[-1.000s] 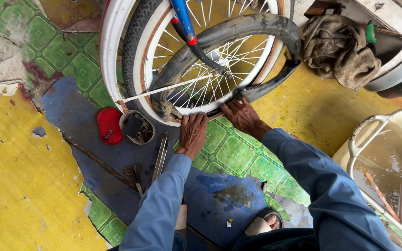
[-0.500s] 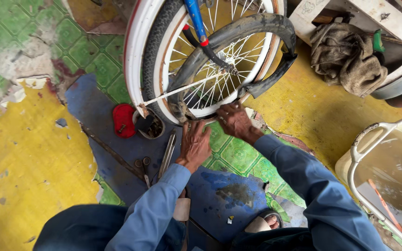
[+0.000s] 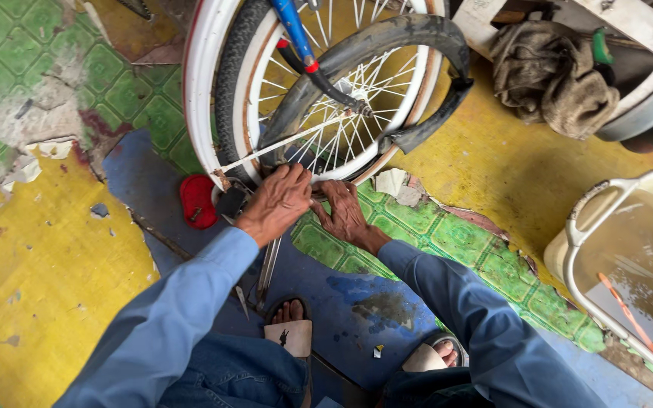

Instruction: The person removes a bicycle inner tube from the tire and rim, then reinstalls it by hand, pressing the tube into the tire and seating the tire bead onto the rim. The person works on the front wheel of a bicycle in a workshop setting.

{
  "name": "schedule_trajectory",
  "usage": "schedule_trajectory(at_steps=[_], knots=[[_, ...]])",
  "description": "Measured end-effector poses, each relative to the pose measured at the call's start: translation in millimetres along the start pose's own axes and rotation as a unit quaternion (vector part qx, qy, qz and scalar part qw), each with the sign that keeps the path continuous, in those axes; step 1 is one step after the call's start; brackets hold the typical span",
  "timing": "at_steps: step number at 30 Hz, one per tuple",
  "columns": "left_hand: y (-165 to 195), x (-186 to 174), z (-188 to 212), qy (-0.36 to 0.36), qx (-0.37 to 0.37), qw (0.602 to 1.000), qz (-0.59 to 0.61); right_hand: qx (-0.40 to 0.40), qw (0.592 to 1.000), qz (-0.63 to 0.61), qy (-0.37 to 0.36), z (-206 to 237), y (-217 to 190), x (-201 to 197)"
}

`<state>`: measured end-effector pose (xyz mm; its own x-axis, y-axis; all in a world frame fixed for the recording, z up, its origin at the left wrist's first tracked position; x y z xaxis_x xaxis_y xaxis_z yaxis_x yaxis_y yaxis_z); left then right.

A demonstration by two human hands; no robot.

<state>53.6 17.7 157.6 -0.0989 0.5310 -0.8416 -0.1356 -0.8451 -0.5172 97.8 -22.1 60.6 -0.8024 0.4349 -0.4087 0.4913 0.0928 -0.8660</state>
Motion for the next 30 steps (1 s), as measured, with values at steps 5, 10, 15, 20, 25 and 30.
schedule_trajectory(at_steps=[5,10,15,20,25,30], knots=[[1,6,2,-0.022,0.049,0.998,-0.023,-0.055,0.997,0.003,-0.053,-4,-9,-5],[0,14,-4,-0.021,0.025,0.999,0.011,-0.112,0.987,-0.024,-0.115,-2,-2,-2],[0,34,-16,-0.036,0.020,0.999,-0.004,-0.112,0.985,-0.019,-0.130,7,14,-1],[4,38,-11,-0.034,0.044,0.998,-0.037,0.002,0.993,-0.058,-0.107,6,35,-2],[14,27,-2,-0.030,0.084,0.988,-0.126,0.021,0.994,-0.048,-0.095,1,34,-5],[37,57,2,-0.153,0.130,0.974,-0.101,0.042,0.992,-0.044,-0.109,4,41,0]])
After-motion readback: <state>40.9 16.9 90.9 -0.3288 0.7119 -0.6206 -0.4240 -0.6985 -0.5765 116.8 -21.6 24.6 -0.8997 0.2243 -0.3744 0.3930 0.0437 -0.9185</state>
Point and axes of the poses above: each hand's wrist, its own z-axis away from the middle knuckle, its own x-axis out of the palm, y = z × x, the point moved 10 cm from there along -z, towards the middle knuckle, and after that the axes turned 14 degrees about -z, right-handed, at the moved point
